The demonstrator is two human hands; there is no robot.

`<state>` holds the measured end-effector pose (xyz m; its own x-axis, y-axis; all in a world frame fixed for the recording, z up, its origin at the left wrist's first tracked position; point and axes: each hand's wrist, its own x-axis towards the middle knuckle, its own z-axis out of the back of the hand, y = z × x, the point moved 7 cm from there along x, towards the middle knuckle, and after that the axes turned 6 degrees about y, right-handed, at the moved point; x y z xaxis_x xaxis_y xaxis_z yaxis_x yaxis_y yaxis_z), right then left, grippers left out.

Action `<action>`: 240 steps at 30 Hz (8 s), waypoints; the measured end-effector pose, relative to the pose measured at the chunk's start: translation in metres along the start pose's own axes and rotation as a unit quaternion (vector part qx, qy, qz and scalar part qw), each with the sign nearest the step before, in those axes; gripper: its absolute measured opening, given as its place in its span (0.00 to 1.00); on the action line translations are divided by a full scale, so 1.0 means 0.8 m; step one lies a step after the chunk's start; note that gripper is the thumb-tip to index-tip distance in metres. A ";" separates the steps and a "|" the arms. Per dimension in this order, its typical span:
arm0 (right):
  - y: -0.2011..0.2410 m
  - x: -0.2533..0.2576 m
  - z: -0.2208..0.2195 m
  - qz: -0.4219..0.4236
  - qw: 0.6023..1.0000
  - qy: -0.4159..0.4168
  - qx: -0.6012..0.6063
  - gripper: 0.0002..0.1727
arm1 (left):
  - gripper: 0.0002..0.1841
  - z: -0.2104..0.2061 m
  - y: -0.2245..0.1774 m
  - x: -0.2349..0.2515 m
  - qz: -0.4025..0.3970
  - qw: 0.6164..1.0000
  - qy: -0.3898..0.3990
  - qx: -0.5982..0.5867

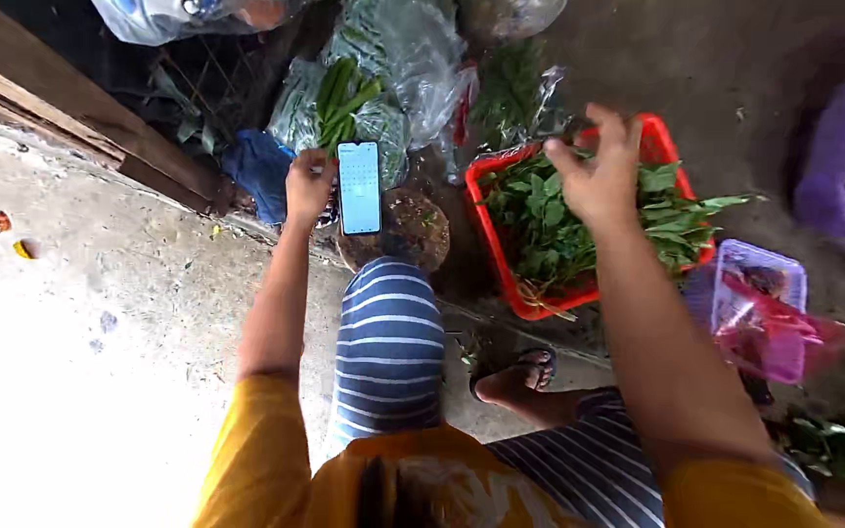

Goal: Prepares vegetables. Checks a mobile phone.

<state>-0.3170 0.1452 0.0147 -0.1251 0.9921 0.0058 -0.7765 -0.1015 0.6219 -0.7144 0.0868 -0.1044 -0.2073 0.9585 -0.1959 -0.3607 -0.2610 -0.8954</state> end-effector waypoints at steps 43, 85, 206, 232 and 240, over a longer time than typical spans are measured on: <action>-0.102 -0.225 0.025 0.102 0.991 0.081 -0.014 0.21 | 0.28 -0.010 0.018 -0.022 0.011 0.988 -0.147 0.037; 0.026 -0.341 -0.142 0.141 0.780 0.560 0.239 0.12 | 0.33 -0.053 0.062 -0.055 0.077 0.993 0.086 -0.037; 0.044 -0.335 -0.176 0.001 0.746 0.473 0.469 0.24 | 0.34 -0.078 0.078 -0.049 0.154 0.978 -0.028 -0.136; 0.044 -0.335 -0.174 0.001 0.755 0.469 0.459 0.24 | 0.16 -0.071 0.084 -0.058 0.060 0.981 0.019 -0.184; 0.044 -0.335 -0.175 -0.002 0.754 0.475 0.454 0.24 | 0.31 -0.076 0.093 -0.062 0.016 0.986 0.050 -0.158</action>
<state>-0.3970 -0.1344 -0.0747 -0.8446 0.4479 -0.2934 -0.0901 0.4213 0.9024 -0.6759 0.0267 -0.1853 -0.1177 0.9607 -0.2513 -0.0505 -0.2585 -0.9647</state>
